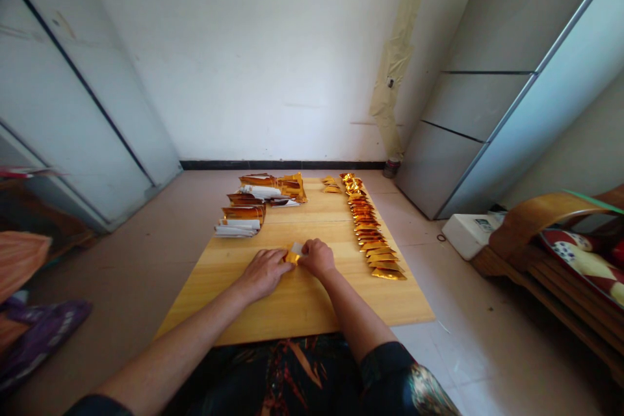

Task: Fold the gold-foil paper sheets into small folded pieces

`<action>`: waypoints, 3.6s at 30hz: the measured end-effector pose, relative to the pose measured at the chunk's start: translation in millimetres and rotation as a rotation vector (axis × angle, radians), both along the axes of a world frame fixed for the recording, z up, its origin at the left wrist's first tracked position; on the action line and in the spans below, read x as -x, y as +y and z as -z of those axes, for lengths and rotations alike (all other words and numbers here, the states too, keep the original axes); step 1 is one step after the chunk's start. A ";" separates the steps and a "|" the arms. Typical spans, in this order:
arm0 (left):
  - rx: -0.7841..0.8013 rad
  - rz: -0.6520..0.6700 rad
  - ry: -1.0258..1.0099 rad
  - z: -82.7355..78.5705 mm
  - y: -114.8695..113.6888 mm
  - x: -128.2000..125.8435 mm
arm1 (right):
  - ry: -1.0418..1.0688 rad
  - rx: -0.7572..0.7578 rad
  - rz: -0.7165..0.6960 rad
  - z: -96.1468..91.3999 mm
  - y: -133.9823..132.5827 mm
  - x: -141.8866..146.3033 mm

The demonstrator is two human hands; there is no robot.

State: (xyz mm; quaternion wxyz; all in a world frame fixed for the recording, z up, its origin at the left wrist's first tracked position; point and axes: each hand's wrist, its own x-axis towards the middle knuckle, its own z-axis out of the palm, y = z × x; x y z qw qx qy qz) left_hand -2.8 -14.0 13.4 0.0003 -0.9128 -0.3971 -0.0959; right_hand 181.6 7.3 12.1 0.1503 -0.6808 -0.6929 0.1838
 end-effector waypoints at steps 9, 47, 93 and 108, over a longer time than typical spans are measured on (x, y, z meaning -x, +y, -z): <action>-0.007 -0.012 0.024 -0.9 0.5 -1.6 | -0.012 0.035 -0.001 0.0 2.5 -0.4; 0.212 -0.212 -0.280 12.9 21.9 -18.8 | -0.176 -0.138 -0.464 -10.0 -34.0 -13.5; 0.342 -0.109 -0.232 15.7 39.7 -1.1 | -0.121 -0.097 -0.238 -5.4 -8.2 18.5; 0.366 -0.089 -0.207 13.4 41.3 1.9 | -0.261 0.120 -0.155 -19.2 4.5 38.1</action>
